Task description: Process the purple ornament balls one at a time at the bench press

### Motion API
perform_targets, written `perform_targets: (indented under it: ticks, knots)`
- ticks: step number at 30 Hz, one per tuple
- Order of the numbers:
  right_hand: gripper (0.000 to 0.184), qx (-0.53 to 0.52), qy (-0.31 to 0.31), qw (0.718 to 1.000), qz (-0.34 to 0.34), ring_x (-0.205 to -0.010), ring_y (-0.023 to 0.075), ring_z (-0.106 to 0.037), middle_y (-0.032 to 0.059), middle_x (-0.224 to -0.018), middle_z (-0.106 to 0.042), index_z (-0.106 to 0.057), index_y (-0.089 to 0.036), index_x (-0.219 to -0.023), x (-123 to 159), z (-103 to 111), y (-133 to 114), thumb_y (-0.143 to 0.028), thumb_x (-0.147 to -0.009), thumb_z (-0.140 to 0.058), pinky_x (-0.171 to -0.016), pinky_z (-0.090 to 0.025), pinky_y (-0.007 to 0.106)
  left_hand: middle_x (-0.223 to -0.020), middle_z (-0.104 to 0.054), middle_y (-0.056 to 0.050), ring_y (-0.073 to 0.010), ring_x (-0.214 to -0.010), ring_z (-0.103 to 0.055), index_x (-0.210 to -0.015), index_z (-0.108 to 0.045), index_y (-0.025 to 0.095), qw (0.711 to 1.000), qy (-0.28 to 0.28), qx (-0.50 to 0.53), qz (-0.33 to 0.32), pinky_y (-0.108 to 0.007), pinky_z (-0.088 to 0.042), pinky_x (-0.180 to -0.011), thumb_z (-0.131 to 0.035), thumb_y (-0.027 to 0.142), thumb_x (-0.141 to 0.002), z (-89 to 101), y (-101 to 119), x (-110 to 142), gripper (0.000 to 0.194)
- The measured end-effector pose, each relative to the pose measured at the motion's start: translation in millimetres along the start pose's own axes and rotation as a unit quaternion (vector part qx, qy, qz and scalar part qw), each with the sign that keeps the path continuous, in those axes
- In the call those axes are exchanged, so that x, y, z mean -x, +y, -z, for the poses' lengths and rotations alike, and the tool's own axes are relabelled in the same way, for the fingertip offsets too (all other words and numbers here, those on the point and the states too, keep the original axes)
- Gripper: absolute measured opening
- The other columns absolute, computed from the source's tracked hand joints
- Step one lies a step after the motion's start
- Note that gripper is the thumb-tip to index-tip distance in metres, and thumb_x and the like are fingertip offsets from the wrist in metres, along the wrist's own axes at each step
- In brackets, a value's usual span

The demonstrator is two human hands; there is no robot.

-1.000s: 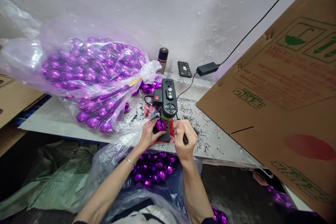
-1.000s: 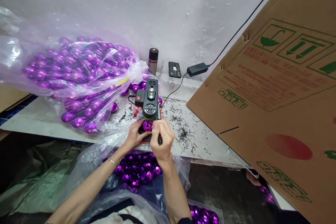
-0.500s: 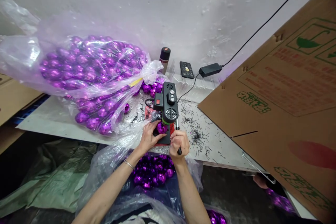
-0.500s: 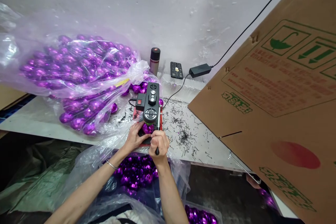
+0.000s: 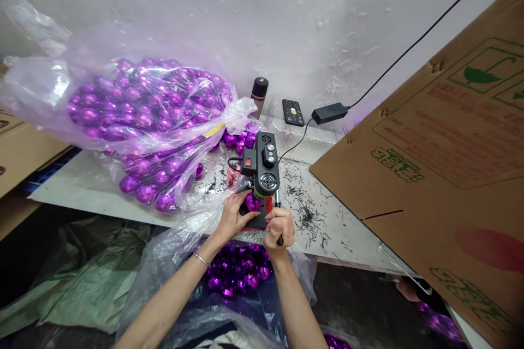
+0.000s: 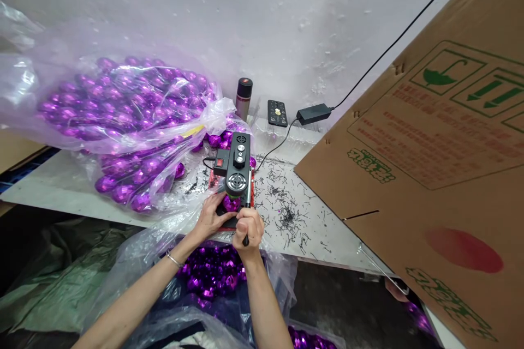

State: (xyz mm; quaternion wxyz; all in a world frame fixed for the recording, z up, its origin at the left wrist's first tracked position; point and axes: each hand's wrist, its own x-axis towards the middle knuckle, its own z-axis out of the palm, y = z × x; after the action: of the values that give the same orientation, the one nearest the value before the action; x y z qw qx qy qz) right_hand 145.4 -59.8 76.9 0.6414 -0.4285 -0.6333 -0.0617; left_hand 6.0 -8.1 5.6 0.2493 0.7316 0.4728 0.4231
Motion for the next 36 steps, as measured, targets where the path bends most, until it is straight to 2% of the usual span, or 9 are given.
perform_targets:
  ticks: [8,18,20,22,26,30,33,35,36]
  knots:
    - [0.033,-0.003,0.001,1.000,0.006,-0.065,0.0127,-0.060,-0.0017,-0.073,-0.058,-0.049,-0.024,-0.078,-1.0,-0.6,-1.0,-0.021,-0.107,-0.035,-0.060,-0.048,0.027,-0.127,-0.076,-0.014,-0.0339,-0.120,-0.070,-0.138,-0.066,0.022,1.000,0.006,0.000,-0.005,-0.049,-0.054,-0.103,-0.082,0.052,-0.086,-1.0,-0.4,0.2,0.062]
    - [0.032,0.004,-0.029,0.998,0.058,-0.062,0.0129,-0.058,-0.0012,-0.073,-0.057,-0.050,-0.024,-0.077,-2.2,0.6,2.4,-0.020,-0.106,-0.037,-0.057,-0.048,0.027,-0.124,-0.076,-0.013,-0.0325,-0.115,-0.071,-0.139,-0.064,0.021,0.999,0.017,-0.015,-0.031,-0.048,-0.055,-0.099,-0.079,0.052,-0.089,-3.8,-3.9,2.5,0.061]
    - [0.031,-0.001,-0.032,0.999,0.030,-0.064,0.0133,-0.059,-0.0009,-0.072,-0.058,-0.051,-0.024,-0.076,-17.3,5.5,-10.0,-0.016,-0.104,-0.039,-0.057,-0.047,0.027,-0.125,-0.076,-0.013,-0.0326,-0.115,-0.071,-0.139,-0.064,0.021,0.999,0.017,-0.016,-0.031,-0.048,-0.056,-0.099,-0.080,0.052,-0.088,-4.4,-4.8,1.5,0.062]
    - [0.033,-0.014,-0.037,0.998,-0.042,-0.066,0.0132,-0.059,-0.0007,-0.072,-0.058,-0.050,-0.024,-0.073,-39.3,11.0,-26.2,-0.012,-0.103,-0.041,-0.060,-0.046,0.028,-0.125,-0.076,-0.014,-0.0332,-0.115,-0.071,-0.139,-0.064,0.020,0.999,0.018,-0.014,-0.030,-0.049,-0.056,-0.100,-0.081,0.054,-0.087,-5.3,-5.8,-1.2,0.064]
    - [0.038,-0.027,-0.049,0.991,-0.122,-0.065,0.0116,-0.057,-0.0022,-0.068,-0.056,-0.047,-0.023,-0.067,-78.3,16.8,-50.6,-0.017,-0.105,-0.046,-0.061,-0.044,0.027,-0.127,-0.075,-0.015,-0.0345,-0.119,-0.071,-0.140,-0.062,0.020,0.999,0.020,0.000,-0.032,-0.052,-0.055,-0.103,-0.080,0.053,-0.088,-4.7,-5.4,-1.7,0.064]
    - [0.039,-0.025,-0.042,0.992,-0.119,-0.063,0.0113,-0.056,-0.0023,-0.068,-0.056,-0.048,-0.023,-0.067,-81.2,16.1,-51.7,-0.020,-0.106,-0.045,-0.061,-0.042,0.027,-0.136,-0.070,-0.018,-0.0338,-0.127,-0.068,-0.148,-0.053,0.019,0.997,0.000,0.010,-0.083,-0.054,-0.054,-0.107,-0.071,0.049,-0.096,4.5,1.0,27.2,0.063]
    - [0.038,-0.023,-0.039,0.993,-0.107,-0.067,0.0124,-0.058,-0.0018,-0.069,-0.057,-0.051,-0.023,-0.069,-69.5,14.4,-46.6,-0.019,-0.106,-0.045,-0.065,-0.044,0.028,-0.145,-0.064,-0.022,-0.0371,-0.135,-0.063,-0.155,-0.045,0.018,0.988,-0.055,-0.012,-0.144,-0.057,-0.051,-0.113,-0.074,0.064,-0.089,18.0,6.8,55.4,0.086]
    - [0.038,-0.024,-0.033,0.994,-0.099,-0.068,0.0131,-0.059,-0.0014,-0.069,-0.057,-0.050,-0.023,-0.068,-63.1,13.0,-44.3,-0.018,-0.106,-0.045,-0.065,-0.044,0.029,-0.150,-0.061,-0.022,-0.0379,-0.140,-0.059,-0.157,-0.045,0.019,0.987,-0.061,-0.042,-0.141,-0.058,-0.049,-0.116,-0.072,0.068,-0.088,31.1,7.5,58.5,0.088]
    - [0.039,-0.025,-0.029,0.995,-0.095,-0.068,0.0133,-0.059,-0.0012,-0.069,-0.057,-0.049,-0.023,-0.067,-60.9,12.3,-43.6,-0.017,-0.105,-0.045,-0.065,-0.044,0.029,-0.151,-0.060,-0.021,-0.0366,-0.141,-0.058,-0.156,-0.047,0.019,0.990,-0.046,-0.060,-0.120,-0.058,-0.048,-0.117,-0.067,0.064,-0.094,39.3,5.9,52.7,0.079]
